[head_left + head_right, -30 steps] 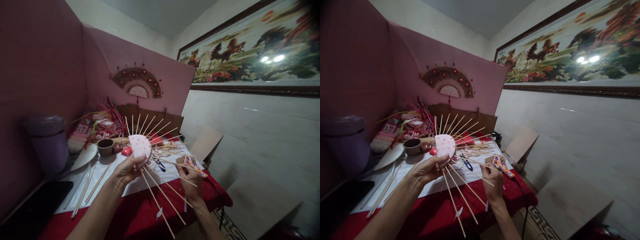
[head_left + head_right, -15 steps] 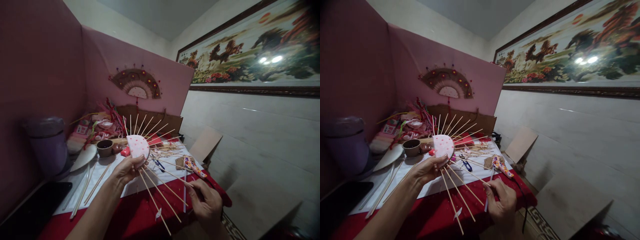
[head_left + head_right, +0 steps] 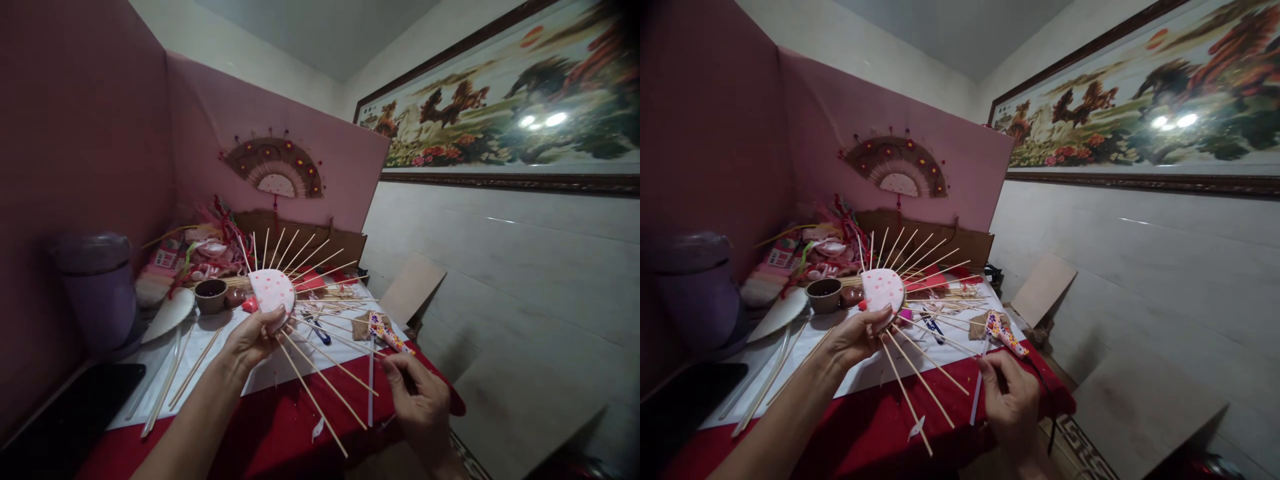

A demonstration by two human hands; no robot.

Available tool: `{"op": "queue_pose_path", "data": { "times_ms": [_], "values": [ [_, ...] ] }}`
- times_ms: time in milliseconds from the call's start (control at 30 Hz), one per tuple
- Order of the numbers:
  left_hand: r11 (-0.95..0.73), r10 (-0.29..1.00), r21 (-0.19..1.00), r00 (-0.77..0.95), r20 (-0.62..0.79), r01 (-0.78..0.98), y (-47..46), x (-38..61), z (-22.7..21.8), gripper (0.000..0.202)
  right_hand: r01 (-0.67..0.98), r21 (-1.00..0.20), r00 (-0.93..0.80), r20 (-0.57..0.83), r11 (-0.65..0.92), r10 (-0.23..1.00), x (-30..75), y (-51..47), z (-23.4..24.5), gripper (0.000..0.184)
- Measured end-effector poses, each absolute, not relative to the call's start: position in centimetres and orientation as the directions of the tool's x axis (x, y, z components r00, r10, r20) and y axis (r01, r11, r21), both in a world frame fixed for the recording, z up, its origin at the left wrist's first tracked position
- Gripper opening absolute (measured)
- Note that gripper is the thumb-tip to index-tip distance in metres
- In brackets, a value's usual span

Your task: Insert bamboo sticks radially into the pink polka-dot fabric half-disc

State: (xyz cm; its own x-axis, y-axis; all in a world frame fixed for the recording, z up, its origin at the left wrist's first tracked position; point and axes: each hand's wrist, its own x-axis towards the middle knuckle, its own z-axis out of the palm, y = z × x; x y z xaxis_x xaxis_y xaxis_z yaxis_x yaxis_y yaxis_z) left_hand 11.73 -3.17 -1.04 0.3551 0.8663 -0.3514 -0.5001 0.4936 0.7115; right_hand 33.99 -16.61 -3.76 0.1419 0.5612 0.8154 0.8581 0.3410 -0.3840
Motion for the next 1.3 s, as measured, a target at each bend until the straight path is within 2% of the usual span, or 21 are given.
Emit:
{"op": "queue_pose_path", "data": {
  "times_ms": [133,300,400,533,633,800,967,1100,1200,1300],
  "values": [
    [0.492,0.855,0.757,0.404,-0.326,-0.43,-3.2,11.7,-1.3,0.008,0.862,-0.458,0.298,0.806,0.219,0.511,34.1,-16.6,-3.2,0.021],
    [0.432,0.86,0.837,0.433,-0.27,-0.336,-3.8,11.9,-1.3,0.017,0.911,-0.373,0.28,0.875,0.179,0.395,33.8,-17.0,-1.6,0.021],
    [0.463,0.84,0.827,0.457,-0.293,-0.32,-3.9,11.9,-1.2,0.015,0.932,-0.344,0.291,0.896,0.11,0.337,34.6,-16.0,-0.9,0.022],
    [0.499,0.803,0.808,0.518,-0.295,-0.314,-4.0,11.9,-1.1,0.013,0.935,-0.35,0.315,0.887,0.047,0.339,35.9,-14.2,-0.8,0.027],
    [0.507,0.784,0.801,0.556,-0.275,-0.319,-4.0,11.9,-1.2,0.011,0.952,-0.306,0.283,0.906,0.024,0.315,36.3,-13.9,-1.2,0.026],
    [0.524,0.827,0.75,0.45,-0.336,-0.403,-3.4,11.8,-1.4,0.008,0.985,-0.17,0.163,0.958,0.012,0.238,36.2,-15.2,-2.6,0.015],
    [0.57,0.798,0.717,0.478,-0.367,-0.4,-3.0,11.7,-1.4,0.003,0.99,-0.14,0.122,0.938,0.033,0.324,36.7,-15.0,-5.1,0.017],
    [0.583,0.79,0.699,0.491,-0.367,-0.415,-3.2,11.8,-1.2,0.006,0.975,-0.162,0.084,0.901,0.151,0.426,36.5,-13.8,-7.4,0.019],
    [0.578,0.791,0.691,0.506,-0.345,-0.433,-3.4,11.7,-1.1,0.008,0.951,-0.231,0.095,0.853,0.208,0.512,35.4,-12.8,-8.2,0.019],
    [0.599,0.772,0.672,0.537,-0.339,-0.436,-3.5,11.6,-1.2,0.009,0.936,-0.326,0.155,0.717,0.13,0.679,33.7,-11.7,-7.7,0.022]
  ]
}}
